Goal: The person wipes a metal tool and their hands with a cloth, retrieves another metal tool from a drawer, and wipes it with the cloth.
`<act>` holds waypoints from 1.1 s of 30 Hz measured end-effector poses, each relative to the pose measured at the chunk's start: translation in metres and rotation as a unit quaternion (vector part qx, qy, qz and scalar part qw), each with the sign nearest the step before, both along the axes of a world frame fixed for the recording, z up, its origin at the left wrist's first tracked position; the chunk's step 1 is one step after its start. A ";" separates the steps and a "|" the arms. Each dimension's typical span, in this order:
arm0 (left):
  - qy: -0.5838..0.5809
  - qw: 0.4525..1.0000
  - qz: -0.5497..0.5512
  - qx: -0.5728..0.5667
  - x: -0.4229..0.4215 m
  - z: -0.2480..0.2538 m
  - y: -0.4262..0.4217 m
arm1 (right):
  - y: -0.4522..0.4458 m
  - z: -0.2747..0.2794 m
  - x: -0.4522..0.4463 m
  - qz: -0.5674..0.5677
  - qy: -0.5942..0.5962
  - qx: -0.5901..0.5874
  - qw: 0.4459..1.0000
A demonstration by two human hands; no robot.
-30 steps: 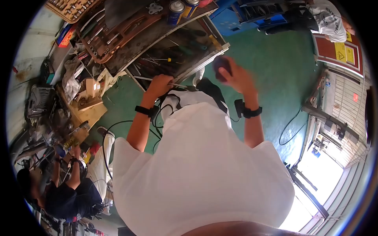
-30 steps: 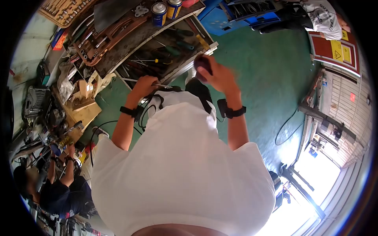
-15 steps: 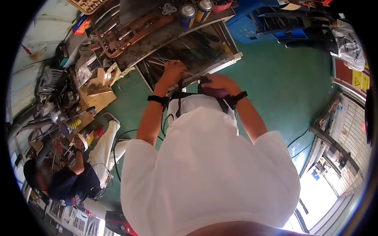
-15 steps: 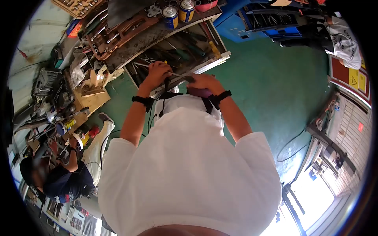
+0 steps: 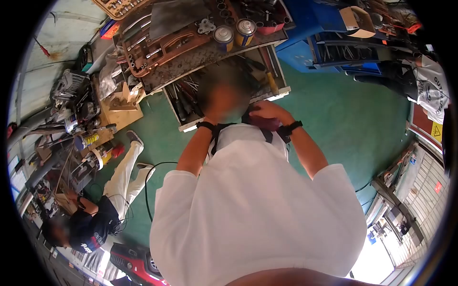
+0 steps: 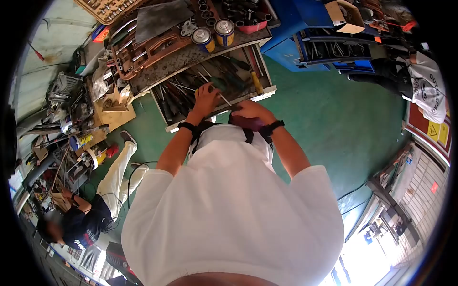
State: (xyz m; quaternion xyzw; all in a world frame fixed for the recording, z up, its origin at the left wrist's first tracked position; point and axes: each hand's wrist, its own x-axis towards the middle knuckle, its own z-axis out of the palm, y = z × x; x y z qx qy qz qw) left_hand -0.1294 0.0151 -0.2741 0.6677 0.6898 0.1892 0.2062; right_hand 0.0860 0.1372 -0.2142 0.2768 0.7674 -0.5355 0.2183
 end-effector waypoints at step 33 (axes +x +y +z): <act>-0.147 0.876 0.357 -0.289 -0.137 -0.085 0.022 | -0.001 -0.006 -0.057 -0.226 -0.029 0.128 0.965</act>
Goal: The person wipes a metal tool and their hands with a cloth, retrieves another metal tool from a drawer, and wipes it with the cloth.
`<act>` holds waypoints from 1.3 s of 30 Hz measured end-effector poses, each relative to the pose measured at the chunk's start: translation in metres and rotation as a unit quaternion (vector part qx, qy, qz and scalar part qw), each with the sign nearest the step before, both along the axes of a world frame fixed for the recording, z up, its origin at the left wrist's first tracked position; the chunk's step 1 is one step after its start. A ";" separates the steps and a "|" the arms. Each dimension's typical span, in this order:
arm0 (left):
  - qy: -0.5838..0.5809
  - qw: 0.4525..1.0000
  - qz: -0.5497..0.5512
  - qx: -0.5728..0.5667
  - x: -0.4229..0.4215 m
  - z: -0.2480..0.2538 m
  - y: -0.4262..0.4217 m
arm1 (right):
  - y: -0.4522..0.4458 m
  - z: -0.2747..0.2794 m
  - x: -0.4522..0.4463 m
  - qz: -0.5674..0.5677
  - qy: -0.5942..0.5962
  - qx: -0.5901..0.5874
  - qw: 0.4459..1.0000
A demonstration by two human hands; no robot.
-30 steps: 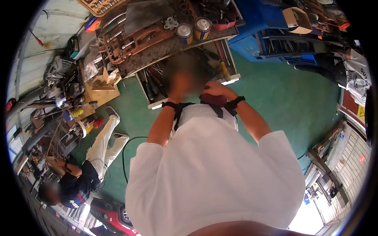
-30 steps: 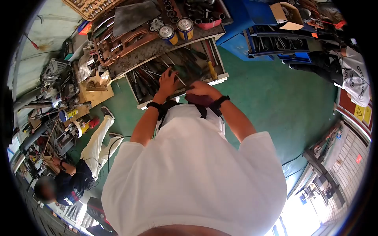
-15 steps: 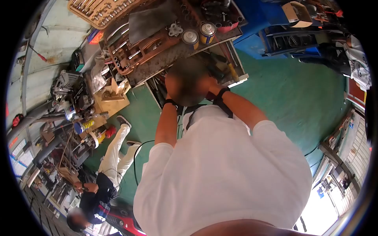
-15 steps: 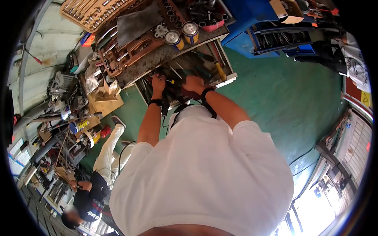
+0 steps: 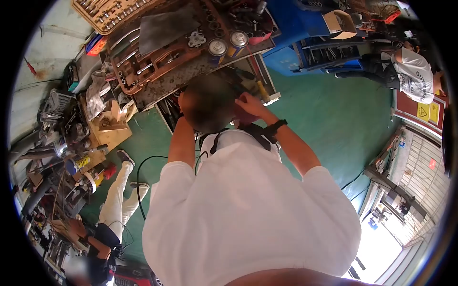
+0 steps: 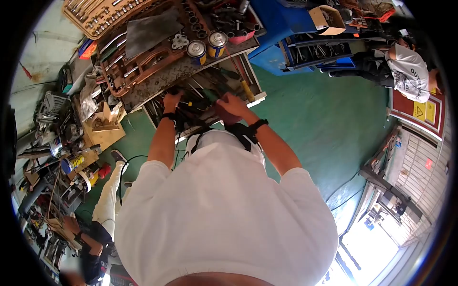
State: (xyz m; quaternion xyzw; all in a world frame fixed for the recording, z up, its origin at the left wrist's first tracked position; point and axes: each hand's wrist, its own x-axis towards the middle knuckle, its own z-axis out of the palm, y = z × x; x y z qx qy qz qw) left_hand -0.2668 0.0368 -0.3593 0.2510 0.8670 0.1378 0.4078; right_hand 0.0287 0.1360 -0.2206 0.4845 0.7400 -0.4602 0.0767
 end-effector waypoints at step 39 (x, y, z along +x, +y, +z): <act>0.007 0.963 -0.136 0.235 0.089 0.234 -0.072 | -0.017 0.123 -0.071 0.168 0.329 0.146 0.918</act>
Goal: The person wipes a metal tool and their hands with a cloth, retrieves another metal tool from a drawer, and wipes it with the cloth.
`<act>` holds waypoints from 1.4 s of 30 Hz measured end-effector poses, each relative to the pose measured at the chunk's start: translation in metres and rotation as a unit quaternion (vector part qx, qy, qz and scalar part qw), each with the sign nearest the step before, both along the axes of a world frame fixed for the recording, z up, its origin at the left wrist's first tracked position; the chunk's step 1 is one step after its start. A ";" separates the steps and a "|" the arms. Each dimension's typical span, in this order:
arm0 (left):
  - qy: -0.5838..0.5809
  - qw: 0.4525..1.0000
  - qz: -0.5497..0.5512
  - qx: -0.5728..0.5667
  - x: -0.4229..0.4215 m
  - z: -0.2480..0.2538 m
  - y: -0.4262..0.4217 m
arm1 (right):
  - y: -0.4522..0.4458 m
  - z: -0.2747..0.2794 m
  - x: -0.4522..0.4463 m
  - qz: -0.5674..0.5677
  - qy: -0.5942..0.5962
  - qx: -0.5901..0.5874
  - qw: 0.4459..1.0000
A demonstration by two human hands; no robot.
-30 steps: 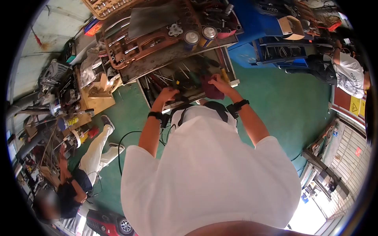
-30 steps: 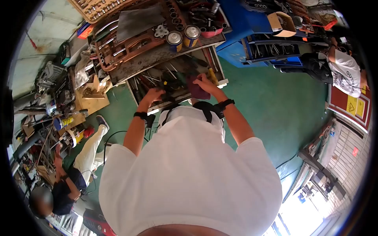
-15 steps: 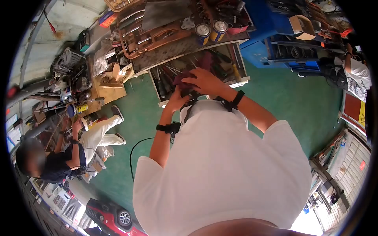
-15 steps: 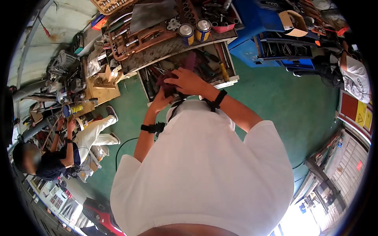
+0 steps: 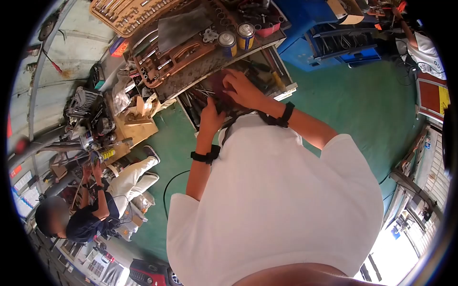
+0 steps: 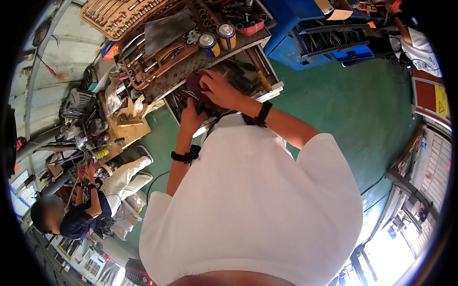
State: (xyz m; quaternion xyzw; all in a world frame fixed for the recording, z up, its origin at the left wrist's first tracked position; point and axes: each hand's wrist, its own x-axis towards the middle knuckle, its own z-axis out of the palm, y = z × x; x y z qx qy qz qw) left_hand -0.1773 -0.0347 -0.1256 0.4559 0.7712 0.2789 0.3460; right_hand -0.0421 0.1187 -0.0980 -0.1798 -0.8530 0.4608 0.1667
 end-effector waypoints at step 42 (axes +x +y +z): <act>0.055 0.994 -0.098 0.005 -0.030 0.050 -0.020 | 0.017 0.005 0.040 0.126 -0.229 0.363 0.894</act>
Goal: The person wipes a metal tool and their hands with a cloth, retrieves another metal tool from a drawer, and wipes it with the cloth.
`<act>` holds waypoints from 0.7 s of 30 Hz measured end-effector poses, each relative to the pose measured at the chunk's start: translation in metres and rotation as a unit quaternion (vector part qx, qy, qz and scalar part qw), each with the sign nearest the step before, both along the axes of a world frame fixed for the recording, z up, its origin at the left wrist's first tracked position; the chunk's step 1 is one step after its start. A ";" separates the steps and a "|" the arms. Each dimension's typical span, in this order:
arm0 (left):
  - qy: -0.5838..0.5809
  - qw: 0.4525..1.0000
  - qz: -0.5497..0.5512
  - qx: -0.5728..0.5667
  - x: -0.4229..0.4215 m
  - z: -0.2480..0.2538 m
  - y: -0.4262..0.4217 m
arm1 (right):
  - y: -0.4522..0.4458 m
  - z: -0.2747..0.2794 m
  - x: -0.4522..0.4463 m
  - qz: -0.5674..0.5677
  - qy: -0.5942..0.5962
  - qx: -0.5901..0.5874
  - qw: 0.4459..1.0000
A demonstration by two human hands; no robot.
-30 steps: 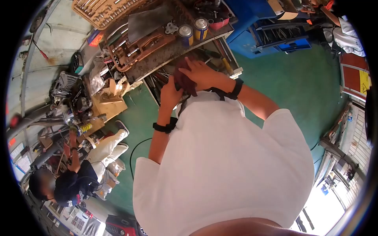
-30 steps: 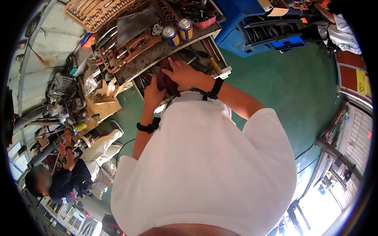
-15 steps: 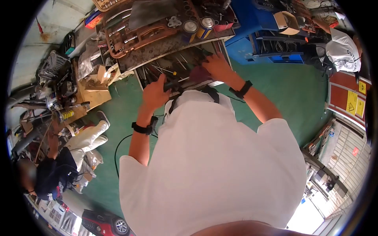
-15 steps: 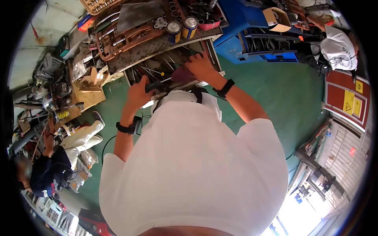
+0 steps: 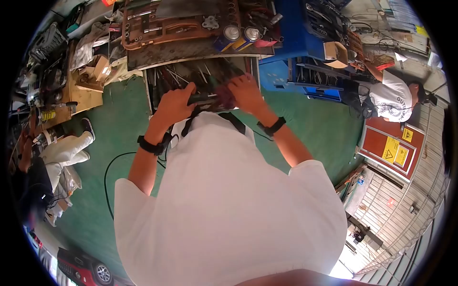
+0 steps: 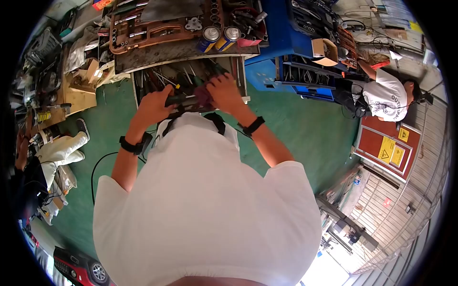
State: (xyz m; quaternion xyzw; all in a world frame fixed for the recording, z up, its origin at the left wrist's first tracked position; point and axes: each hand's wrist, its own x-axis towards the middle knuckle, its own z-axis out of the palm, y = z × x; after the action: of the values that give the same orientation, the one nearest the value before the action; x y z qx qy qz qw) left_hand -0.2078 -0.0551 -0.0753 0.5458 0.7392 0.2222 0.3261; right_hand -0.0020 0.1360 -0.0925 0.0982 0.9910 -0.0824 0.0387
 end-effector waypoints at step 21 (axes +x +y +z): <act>-0.220 0.960 0.173 0.006 -0.062 0.024 -0.061 | 0.057 0.042 0.076 -0.231 0.054 0.000 0.971</act>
State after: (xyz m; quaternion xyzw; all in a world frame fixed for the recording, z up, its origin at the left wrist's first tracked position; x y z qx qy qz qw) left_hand -0.2693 -0.1164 -0.0513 0.3492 0.7307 0.3942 0.4344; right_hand 0.0737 0.1928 -0.0506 0.3202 0.9420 -0.0945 -0.0347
